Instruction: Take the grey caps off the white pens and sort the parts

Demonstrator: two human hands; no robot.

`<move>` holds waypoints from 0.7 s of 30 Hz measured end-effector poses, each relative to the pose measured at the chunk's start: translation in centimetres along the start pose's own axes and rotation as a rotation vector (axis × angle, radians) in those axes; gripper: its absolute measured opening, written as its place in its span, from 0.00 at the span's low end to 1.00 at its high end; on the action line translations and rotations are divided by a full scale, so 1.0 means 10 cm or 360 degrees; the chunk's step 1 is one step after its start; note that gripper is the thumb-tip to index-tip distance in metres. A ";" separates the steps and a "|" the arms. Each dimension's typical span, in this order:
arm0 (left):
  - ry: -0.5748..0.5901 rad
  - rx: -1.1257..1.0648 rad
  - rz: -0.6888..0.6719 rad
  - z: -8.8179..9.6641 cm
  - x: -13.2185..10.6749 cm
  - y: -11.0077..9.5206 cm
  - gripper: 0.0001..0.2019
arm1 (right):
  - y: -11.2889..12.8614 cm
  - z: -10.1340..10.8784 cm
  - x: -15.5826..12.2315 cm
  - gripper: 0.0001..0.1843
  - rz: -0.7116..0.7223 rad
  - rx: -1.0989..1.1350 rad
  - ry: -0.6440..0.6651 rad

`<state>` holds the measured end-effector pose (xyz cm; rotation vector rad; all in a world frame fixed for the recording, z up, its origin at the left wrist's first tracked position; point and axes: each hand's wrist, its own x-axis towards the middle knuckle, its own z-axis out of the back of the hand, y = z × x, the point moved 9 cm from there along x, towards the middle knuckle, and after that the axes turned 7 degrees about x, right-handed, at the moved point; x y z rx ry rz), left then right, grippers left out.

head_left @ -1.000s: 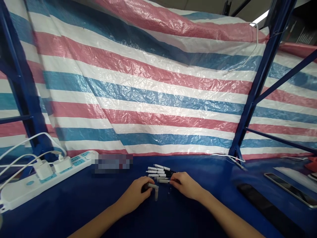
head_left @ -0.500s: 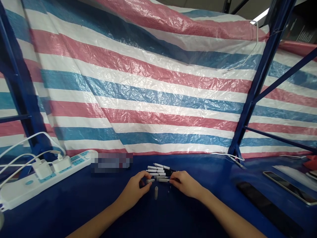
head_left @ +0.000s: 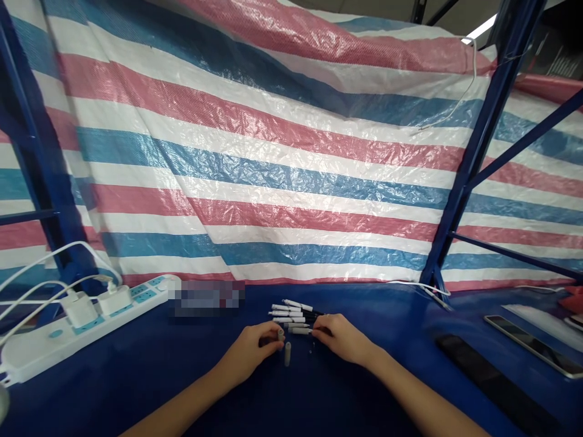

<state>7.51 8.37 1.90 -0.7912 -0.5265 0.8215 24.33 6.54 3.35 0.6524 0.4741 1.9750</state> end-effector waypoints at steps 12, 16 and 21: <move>0.0053 0.0008 0.0028 -0.04 -0.03 -0.06 0.09 | -0.01 0.05 0.01 0.10 -0.0030 0.0011 -0.0099; 0.0058 0.0051 0.0038 -0.05 -0.02 -0.04 0.09 | -0.02 0.04 0.01 0.09 -0.0036 0.0020 -0.0109; 0.0000 0.0166 0.0032 -0.02 -0.01 0.00 0.12 | 0.00 0.07 0.01 0.08 -0.0024 0.0046 -0.0136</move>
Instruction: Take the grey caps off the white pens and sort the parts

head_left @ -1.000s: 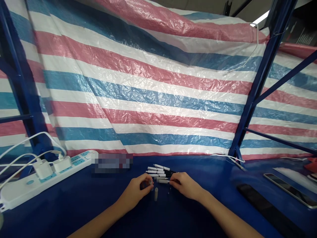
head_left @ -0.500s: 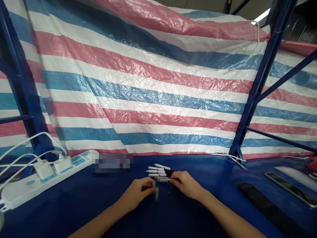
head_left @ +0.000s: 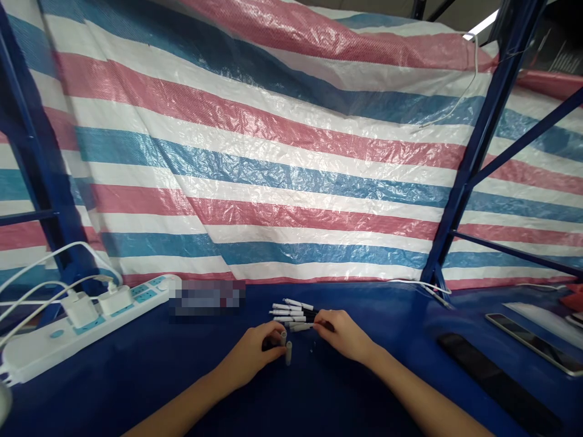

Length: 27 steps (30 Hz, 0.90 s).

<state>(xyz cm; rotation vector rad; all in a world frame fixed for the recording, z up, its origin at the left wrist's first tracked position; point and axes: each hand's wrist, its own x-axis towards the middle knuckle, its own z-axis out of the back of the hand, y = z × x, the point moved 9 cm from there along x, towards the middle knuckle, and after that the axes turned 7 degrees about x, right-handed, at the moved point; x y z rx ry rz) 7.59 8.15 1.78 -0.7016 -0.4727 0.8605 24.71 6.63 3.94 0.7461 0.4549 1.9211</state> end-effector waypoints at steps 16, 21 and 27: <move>-0.0069 0.0184 -0.0116 0.04 -0.04 -0.04 0.16 | 0.00 -0.01 0.00 0.05 -0.0010 -0.0011 -0.0030; -0.0089 0.0241 -0.0159 0.04 -0.04 -0.06 0.13 | 0.00 -0.06 -0.02 0.03 0.0001 -0.0065 0.0052; -0.0140 0.0287 -0.0158 0.04 -0.04 -0.04 0.11 | 0.01 -0.10 -0.02 0.07 0.0044 -0.0125 0.0100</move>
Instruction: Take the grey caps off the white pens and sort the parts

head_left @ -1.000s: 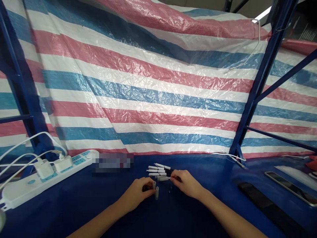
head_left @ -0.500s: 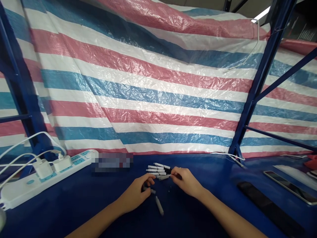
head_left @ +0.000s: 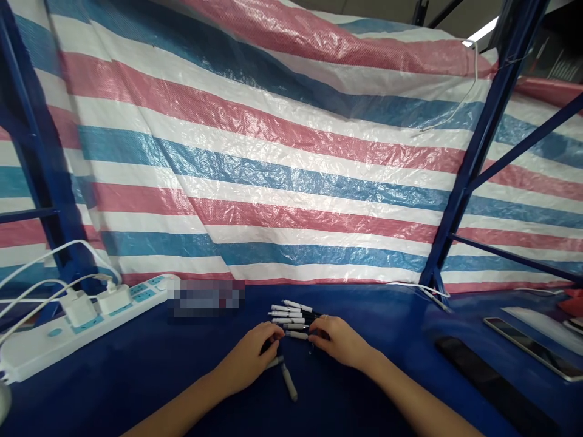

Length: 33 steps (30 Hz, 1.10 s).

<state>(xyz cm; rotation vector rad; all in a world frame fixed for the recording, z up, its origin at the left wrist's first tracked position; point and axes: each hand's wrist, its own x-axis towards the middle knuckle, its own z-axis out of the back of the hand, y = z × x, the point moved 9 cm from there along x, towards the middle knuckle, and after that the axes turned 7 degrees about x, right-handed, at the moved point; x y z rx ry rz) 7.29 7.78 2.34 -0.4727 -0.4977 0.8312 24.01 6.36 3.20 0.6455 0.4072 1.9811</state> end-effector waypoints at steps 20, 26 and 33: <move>-0.0294 0.0318 -0.0413 0.16 -0.10 -0.26 0.12 | 0.40 0.12 -0.10 0.07 0.0347 -0.0111 -0.0117; -0.0499 0.0492 -0.0746 0.16 -0.17 -0.37 0.09 | 0.57 0.02 -0.16 0.08 0.0467 -0.0273 -0.0073; -0.0606 0.0633 -0.0908 0.14 -0.24 -0.45 0.05 | 0.58 -0.09 -0.14 0.10 0.0534 -0.0479 -0.0078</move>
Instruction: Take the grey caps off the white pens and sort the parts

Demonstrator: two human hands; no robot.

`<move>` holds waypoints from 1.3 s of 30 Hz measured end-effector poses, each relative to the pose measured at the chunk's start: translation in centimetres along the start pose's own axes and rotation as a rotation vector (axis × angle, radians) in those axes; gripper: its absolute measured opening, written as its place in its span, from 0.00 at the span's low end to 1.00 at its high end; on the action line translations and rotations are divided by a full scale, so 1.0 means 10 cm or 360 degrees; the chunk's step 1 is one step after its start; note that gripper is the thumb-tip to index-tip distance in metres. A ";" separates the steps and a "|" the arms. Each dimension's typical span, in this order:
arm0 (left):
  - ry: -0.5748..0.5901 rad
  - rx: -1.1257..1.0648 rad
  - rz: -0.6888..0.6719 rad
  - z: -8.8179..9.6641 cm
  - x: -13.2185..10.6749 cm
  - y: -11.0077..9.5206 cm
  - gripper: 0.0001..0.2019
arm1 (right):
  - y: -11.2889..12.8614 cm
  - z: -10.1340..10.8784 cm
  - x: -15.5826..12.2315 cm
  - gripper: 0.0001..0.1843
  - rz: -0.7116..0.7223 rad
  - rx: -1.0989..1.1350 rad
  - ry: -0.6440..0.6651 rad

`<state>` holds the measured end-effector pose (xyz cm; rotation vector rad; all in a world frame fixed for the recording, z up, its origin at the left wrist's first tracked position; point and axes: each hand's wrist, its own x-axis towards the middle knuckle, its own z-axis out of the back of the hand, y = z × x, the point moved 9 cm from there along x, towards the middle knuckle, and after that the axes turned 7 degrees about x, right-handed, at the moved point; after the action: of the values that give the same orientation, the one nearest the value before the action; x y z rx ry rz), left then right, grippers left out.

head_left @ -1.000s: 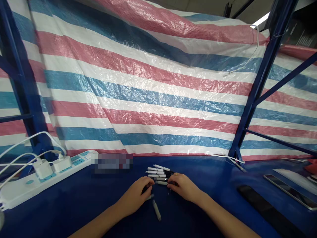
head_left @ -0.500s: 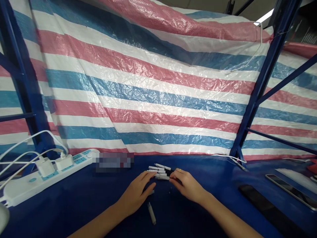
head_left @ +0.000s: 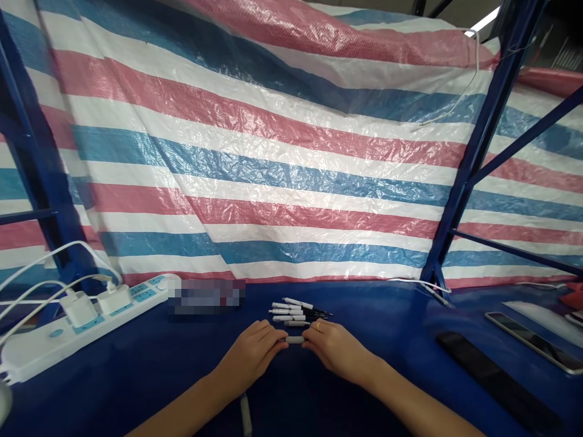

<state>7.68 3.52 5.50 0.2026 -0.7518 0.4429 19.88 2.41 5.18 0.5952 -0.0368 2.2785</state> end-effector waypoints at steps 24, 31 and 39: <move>0.0674 0.0117 -0.0070 0.19 0.07 -0.10 0.15 | -0.14 0.32 0.00 0.11 -0.0178 0.0103 -0.0172; 0.1868 -0.0720 0.1087 0.11 -0.44 0.23 0.07 | -0.26 0.32 -0.02 0.10 -0.0257 0.0128 -0.0169; 0.2008 -0.0860 0.1138 -0.09 -0.60 0.11 0.14 | -0.29 0.28 -0.03 0.12 -0.0286 0.0152 -0.0163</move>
<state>3.85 2.91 0.74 -0.8330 0.3633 0.8800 23.17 3.67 7.07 0.7348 0.0736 2.0833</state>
